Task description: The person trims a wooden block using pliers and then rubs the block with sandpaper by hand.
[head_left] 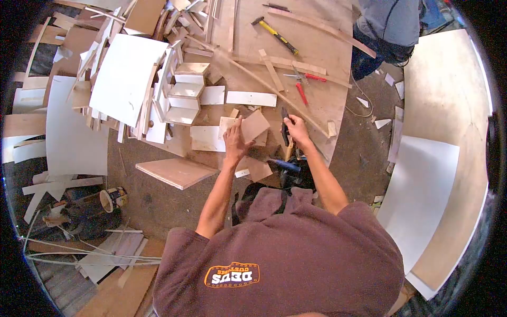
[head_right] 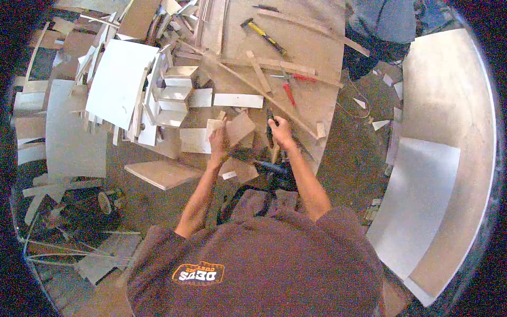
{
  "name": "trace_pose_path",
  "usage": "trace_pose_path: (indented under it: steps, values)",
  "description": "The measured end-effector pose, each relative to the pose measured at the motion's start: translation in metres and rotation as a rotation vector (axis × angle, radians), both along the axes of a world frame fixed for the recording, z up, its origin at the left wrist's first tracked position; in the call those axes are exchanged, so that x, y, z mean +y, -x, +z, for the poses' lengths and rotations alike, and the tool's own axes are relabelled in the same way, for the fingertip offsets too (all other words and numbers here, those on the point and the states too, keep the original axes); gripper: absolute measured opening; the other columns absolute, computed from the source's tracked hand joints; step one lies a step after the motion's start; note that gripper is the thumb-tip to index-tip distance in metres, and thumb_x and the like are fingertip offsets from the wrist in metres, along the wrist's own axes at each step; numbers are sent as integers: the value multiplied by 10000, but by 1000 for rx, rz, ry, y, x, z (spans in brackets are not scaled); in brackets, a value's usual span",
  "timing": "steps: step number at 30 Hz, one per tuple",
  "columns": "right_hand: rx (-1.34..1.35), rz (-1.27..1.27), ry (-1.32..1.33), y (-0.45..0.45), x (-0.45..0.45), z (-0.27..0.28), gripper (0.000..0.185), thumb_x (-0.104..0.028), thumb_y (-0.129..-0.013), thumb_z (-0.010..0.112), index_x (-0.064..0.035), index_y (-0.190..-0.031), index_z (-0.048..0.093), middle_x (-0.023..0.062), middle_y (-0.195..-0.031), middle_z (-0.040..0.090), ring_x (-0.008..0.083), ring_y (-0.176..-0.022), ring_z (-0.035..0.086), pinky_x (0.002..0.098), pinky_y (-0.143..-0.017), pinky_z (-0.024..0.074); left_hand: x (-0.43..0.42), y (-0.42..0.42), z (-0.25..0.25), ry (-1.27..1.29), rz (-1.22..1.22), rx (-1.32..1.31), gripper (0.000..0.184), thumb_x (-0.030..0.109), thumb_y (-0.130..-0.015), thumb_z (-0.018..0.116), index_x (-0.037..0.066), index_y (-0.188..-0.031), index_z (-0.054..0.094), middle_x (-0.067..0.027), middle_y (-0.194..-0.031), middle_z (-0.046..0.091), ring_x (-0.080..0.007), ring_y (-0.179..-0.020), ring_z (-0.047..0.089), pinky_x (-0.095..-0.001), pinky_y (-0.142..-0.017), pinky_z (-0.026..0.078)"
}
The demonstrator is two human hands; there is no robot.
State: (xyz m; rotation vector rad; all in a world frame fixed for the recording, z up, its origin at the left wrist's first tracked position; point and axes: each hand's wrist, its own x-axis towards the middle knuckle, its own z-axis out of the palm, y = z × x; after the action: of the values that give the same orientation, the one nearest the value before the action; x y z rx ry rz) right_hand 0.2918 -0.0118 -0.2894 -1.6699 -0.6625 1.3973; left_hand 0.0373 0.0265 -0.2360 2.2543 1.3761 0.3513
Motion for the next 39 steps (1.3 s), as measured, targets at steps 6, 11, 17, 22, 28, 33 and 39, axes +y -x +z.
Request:
trace_pose_path:
  steps: [6,11,17,22,28,33,39]
  values:
    - [-735,220,-125,15,-8,1,397,-94,-823,529,42,-1195,544,259,-1005,625,432,-961,595,487,-883,464,2,15,-16,-69,224,-94,1038,295,-570,866,58,-1432,338,-159,-1282,507,-337,-1187,451,-454,-1021,330]
    - [-981,214,-147,26,-11,3,437,-5,-800,505,25,-1236,522,267,-1104,521,443,-1082,478,450,-956,402,1,17,-21,-209,268,35,1036,330,-588,860,44,-1431,330,-220,-1338,455,-399,-1263,386,-486,-1098,257]
    - [-1044,503,-108,61,-9,36,522,-138,-865,529,48,-1342,424,265,-1130,555,442,-1105,493,465,-967,400,3,29,-31,-2,357,-169,1177,353,-535,890,31,-1466,246,-297,-1336,418,-469,-1263,354,-511,-1082,278]
    - [-727,420,-45,100,-7,9,764,-311,-888,572,44,-1454,201,308,-1286,508,477,-1123,526,481,-971,415,-3,27,-28,-13,356,-170,1186,365,-527,895,-1,-1454,252,-280,-1298,457,-453,-1187,418,-503,-1023,335]
    - [-751,146,-274,95,-12,25,828,-280,-829,662,12,-1453,204,312,-1273,513,439,-1156,525,451,-981,419,-16,31,-17,18,386,-233,1134,349,-562,883,-22,-1442,272,-249,-1235,507,-410,-1136,470,-481,-989,357]
    - [-604,189,-121,71,-21,35,664,-232,-808,671,-10,-1366,385,272,-1211,569,399,-1114,565,435,-974,429,-29,23,-20,1,306,-292,1111,368,-592,865,-17,-1447,270,-233,-1230,522,-394,-1132,478,-467,-999,346]
    - [-702,237,-187,29,-11,43,516,-270,-826,633,-18,-1265,529,247,-1156,603,364,-1061,598,435,-914,465,-23,9,-28,-54,211,-190,1016,413,-686,811,33,-1461,275,-257,-1450,307,-429,-1350,247,-514,-1102,224]
